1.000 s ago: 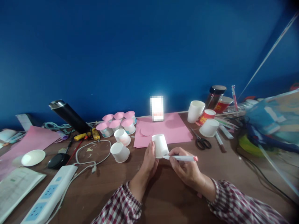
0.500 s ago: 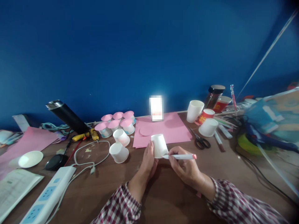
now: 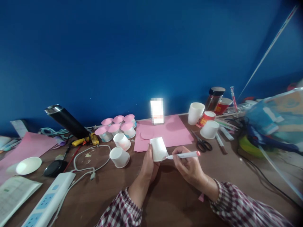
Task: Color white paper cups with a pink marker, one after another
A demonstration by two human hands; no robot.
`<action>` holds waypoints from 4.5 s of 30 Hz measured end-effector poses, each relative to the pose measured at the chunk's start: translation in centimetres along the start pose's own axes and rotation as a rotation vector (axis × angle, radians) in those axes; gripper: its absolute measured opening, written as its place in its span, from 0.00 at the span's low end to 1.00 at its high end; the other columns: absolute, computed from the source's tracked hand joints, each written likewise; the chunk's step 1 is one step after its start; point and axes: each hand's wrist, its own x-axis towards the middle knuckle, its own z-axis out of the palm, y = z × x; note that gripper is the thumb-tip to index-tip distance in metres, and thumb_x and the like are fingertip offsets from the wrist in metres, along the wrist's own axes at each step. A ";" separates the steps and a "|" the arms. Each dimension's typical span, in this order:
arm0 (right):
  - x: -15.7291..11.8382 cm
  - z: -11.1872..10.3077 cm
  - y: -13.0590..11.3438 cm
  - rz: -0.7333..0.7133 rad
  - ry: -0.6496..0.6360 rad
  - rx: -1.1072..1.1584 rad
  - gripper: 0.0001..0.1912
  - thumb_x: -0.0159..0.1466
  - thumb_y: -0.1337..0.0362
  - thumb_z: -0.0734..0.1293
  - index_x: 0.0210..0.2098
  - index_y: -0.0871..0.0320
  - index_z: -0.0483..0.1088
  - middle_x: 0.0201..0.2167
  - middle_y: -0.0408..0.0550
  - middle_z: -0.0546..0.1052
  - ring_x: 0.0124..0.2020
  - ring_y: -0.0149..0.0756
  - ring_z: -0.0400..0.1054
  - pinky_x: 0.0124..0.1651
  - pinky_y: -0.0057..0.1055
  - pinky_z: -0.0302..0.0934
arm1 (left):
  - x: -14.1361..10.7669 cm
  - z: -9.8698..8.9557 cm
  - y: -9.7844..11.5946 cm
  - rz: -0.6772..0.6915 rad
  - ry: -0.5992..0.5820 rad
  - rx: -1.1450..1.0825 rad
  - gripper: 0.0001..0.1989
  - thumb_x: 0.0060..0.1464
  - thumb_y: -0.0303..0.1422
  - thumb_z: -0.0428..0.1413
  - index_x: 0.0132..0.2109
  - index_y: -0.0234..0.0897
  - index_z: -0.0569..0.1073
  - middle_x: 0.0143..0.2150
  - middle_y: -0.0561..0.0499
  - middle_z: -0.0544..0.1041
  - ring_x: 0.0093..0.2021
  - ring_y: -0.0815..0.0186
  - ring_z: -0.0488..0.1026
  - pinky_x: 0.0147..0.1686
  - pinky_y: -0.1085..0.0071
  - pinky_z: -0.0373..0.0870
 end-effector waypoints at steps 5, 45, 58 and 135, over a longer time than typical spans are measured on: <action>0.2 0.0 0.0 0.008 0.017 0.006 0.08 0.66 0.65 0.62 0.31 0.57 0.69 0.20 0.41 0.68 0.19 0.28 0.58 0.21 0.24 0.53 | 0.0 -0.2 0.0 -0.006 -0.016 -0.001 0.22 0.60 0.49 0.56 0.44 0.32 0.76 0.33 0.49 0.77 0.32 0.67 0.73 0.34 0.71 0.71; 0.5 -0.1 0.1 -0.313 0.245 -0.067 0.07 0.67 0.72 0.64 0.43 0.55 0.69 0.33 0.46 0.75 0.32 0.35 0.71 0.37 0.31 0.68 | 0.3 -0.2 0.2 -0.111 -0.051 -0.076 0.18 0.66 0.39 0.49 0.52 0.30 0.75 0.44 0.41 0.81 0.38 0.62 0.77 0.42 0.63 0.76; 0.4 -0.3 -0.7 -0.360 0.220 -0.103 0.08 0.65 0.72 0.64 0.41 0.55 0.70 0.32 0.47 0.76 0.31 0.36 0.72 0.33 0.31 0.68 | 0.5 -0.5 -0.1 -0.090 -0.120 -0.017 0.22 0.65 0.46 0.51 0.48 0.30 0.76 0.39 0.43 0.80 0.34 0.65 0.75 0.39 0.69 0.74; 0.3 -0.4 -0.4 -0.309 0.141 -0.115 0.06 0.66 0.69 0.64 0.40 0.57 0.73 0.30 0.47 0.79 0.29 0.35 0.75 0.33 0.29 0.70 | 0.2 0.0 -0.4 -0.095 -0.027 -0.044 0.20 0.67 0.43 0.50 0.49 0.30 0.75 0.39 0.44 0.81 0.38 0.63 0.77 0.46 0.64 0.75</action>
